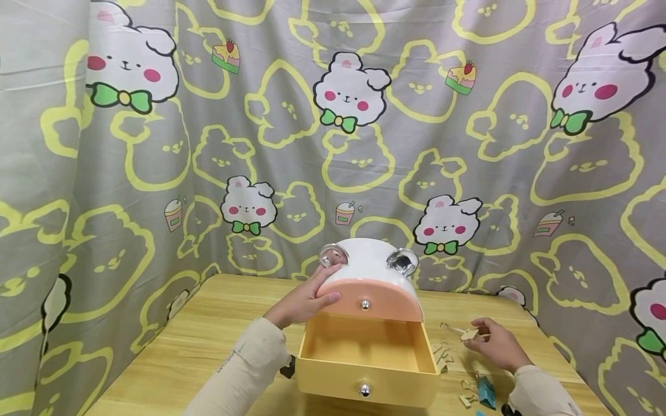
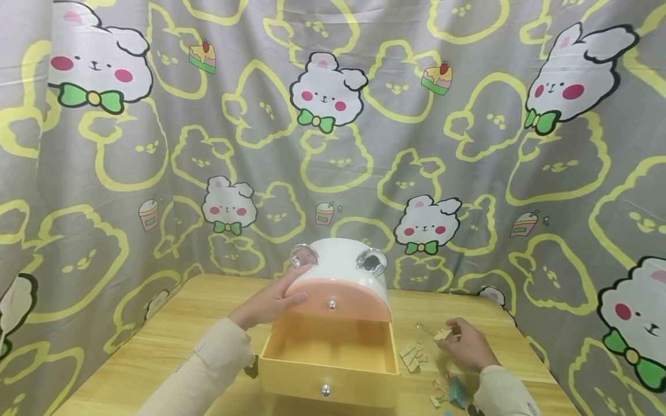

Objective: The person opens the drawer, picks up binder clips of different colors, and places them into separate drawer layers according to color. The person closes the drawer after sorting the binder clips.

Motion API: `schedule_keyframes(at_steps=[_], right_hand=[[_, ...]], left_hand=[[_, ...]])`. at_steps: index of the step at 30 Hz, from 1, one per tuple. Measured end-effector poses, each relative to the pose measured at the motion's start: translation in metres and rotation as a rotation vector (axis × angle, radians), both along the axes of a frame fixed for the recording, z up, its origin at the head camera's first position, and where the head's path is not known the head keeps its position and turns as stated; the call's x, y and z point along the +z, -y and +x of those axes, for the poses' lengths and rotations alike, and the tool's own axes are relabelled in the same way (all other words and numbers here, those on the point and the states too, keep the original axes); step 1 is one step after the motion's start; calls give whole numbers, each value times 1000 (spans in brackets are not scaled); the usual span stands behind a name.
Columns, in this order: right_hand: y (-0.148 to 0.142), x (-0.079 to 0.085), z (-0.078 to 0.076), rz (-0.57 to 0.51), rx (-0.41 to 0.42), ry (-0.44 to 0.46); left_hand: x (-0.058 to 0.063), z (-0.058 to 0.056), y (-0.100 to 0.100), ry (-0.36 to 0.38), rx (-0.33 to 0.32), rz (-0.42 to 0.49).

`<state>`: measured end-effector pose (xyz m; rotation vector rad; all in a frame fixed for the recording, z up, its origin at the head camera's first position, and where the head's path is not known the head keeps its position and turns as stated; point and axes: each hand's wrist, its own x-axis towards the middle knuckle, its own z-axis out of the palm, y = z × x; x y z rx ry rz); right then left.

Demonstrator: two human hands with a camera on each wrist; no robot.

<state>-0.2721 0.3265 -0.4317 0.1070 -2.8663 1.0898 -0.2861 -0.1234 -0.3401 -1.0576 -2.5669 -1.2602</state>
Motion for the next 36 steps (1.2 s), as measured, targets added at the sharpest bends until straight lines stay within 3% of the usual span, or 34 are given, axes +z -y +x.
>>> schedule_keyframes(at_steps=[36], right_hand=[[15,17,16,-49,15,-55]], left_hand=[[0,1,0,4,-1,5]])
